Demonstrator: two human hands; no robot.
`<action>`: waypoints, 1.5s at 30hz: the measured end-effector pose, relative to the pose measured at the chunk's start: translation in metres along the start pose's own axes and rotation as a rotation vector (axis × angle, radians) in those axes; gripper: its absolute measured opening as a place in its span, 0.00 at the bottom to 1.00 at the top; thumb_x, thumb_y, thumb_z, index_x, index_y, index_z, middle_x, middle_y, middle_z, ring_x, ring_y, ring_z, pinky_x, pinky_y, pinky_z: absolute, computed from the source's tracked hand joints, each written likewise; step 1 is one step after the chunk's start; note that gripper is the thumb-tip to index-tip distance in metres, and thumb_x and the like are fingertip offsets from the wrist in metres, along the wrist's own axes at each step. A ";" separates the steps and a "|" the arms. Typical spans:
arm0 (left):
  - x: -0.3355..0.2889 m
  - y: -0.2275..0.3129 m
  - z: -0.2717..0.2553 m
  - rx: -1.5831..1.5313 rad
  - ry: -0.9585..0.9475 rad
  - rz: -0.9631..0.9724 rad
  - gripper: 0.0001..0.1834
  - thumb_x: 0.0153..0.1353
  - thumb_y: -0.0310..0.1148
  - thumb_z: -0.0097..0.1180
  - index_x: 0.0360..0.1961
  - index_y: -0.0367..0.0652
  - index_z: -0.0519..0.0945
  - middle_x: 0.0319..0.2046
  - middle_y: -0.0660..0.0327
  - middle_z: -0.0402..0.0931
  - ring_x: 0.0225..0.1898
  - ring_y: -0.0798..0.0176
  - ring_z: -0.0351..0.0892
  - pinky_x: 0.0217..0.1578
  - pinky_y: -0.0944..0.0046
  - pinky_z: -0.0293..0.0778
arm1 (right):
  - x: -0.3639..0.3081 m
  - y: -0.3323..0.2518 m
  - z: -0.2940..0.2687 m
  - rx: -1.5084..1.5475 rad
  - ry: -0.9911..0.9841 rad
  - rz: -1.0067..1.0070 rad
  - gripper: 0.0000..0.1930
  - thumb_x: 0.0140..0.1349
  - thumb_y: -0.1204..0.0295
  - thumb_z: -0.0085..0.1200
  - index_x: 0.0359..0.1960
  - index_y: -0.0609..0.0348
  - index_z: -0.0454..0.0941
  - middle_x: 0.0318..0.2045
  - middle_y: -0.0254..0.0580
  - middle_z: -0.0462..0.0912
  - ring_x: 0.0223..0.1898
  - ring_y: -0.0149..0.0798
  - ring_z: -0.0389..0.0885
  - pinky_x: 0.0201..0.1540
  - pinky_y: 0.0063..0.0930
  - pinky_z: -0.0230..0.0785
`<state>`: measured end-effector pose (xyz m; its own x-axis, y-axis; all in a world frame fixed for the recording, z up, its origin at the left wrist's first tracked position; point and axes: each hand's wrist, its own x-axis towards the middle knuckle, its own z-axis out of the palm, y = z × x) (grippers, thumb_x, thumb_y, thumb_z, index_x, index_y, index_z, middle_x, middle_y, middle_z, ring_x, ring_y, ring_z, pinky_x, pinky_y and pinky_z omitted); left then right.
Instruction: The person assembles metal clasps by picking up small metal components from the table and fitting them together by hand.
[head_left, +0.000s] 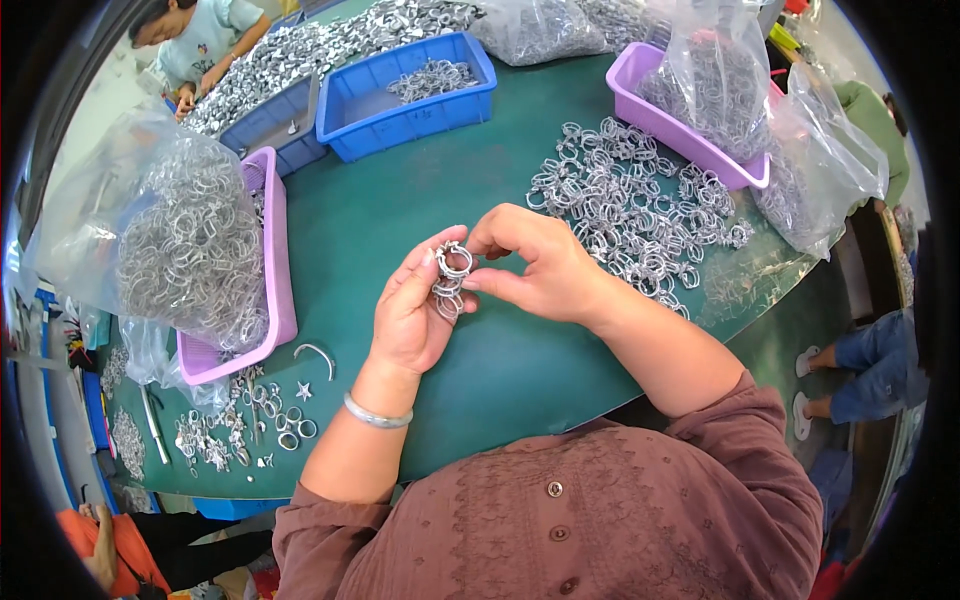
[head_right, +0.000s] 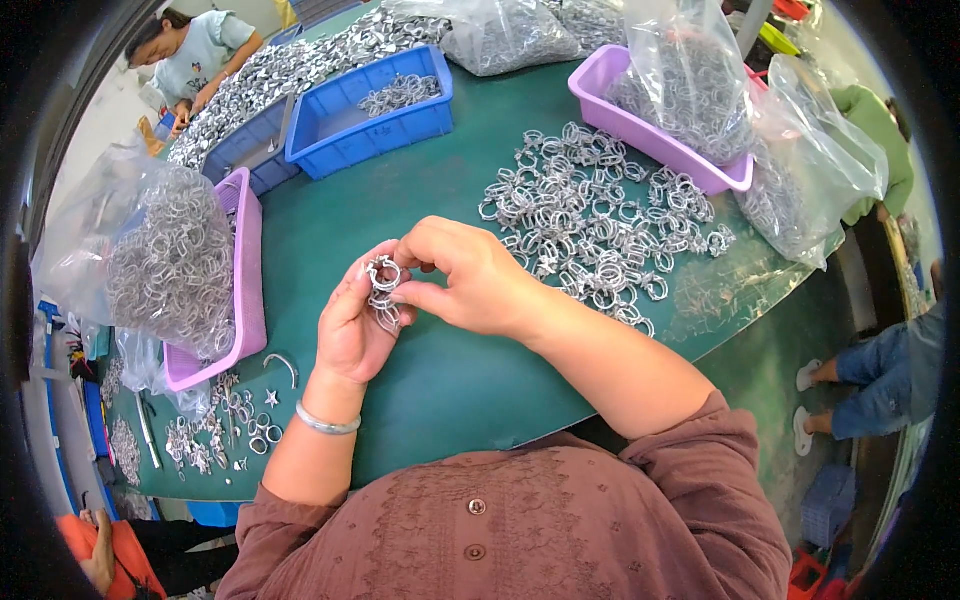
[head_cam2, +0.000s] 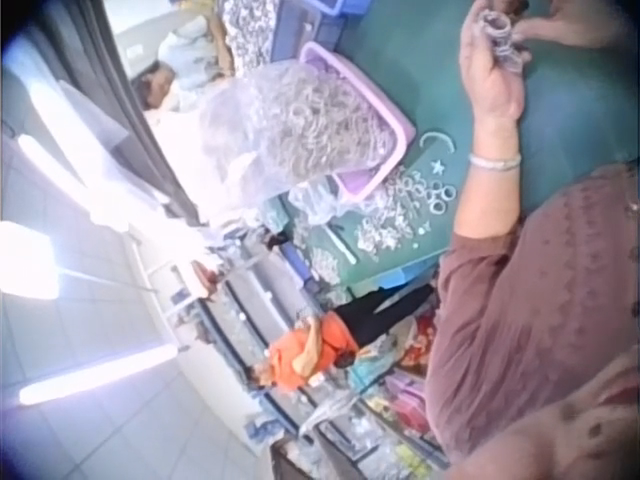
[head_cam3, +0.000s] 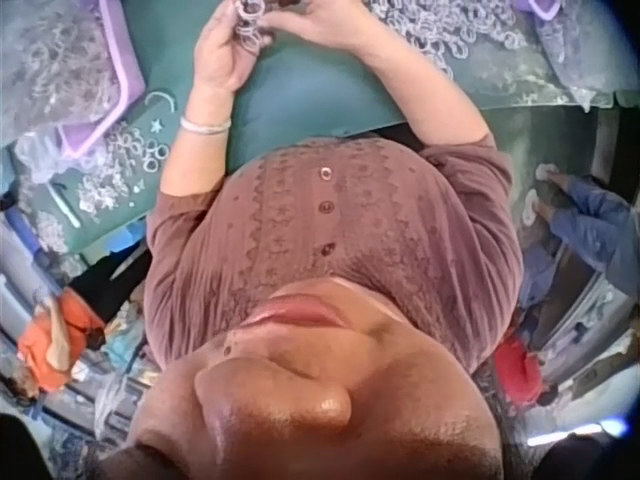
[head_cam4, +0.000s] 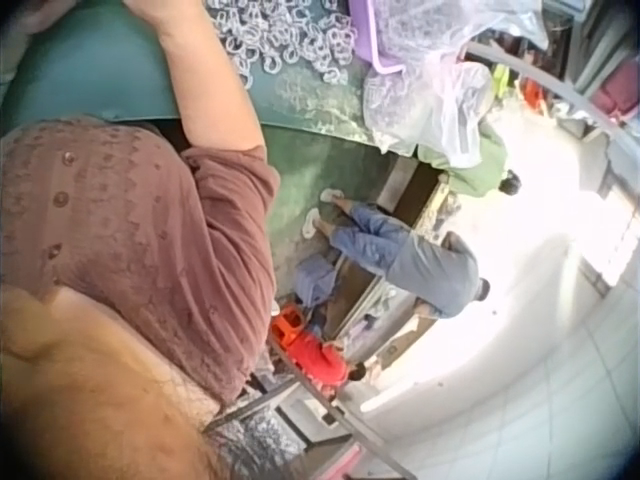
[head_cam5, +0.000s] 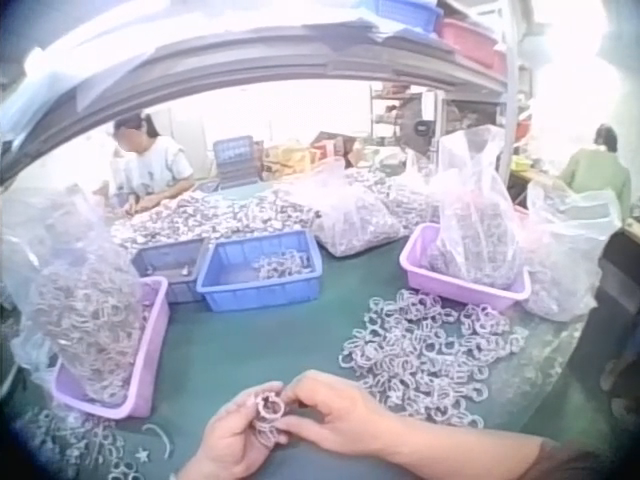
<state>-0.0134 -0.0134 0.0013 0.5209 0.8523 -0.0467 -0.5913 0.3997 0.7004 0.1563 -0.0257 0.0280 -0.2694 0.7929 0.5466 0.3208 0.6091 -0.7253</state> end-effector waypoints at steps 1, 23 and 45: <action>0.000 0.000 0.000 0.002 -0.002 0.001 0.18 0.63 0.34 0.38 0.50 0.36 0.67 0.35 0.60 0.74 0.33 0.66 0.74 0.28 0.68 0.74 | 0.000 0.001 0.000 -0.009 0.000 -0.019 0.11 0.43 0.76 0.60 0.28 0.60 0.71 0.26 0.41 0.74 0.27 0.40 0.75 0.28 0.27 0.68; -0.014 0.059 0.035 0.255 0.157 0.068 0.15 0.57 0.29 0.48 0.47 0.44 0.69 0.32 0.62 0.74 0.30 0.68 0.74 0.23 0.72 0.69 | 0.001 -0.001 -0.005 -0.081 0.136 -0.110 0.06 0.46 0.77 0.56 0.26 0.61 0.71 0.28 0.42 0.73 0.32 0.44 0.74 0.32 0.31 0.67; -0.017 0.332 0.102 2.197 0.838 0.085 0.20 0.54 0.36 0.51 0.47 0.38 0.73 0.42 0.56 0.75 0.44 0.62 0.73 0.45 0.66 0.65 | 0.003 0.001 -0.005 -0.100 0.139 -0.197 0.04 0.47 0.77 0.53 0.24 0.60 0.71 0.25 0.41 0.73 0.30 0.45 0.73 0.32 0.33 0.67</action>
<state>-0.1557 0.0702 0.3077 -0.0634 0.9689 0.2393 0.9922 0.0354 0.1197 0.1600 -0.0228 0.0309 -0.2101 0.6496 0.7307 0.3649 0.7455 -0.5578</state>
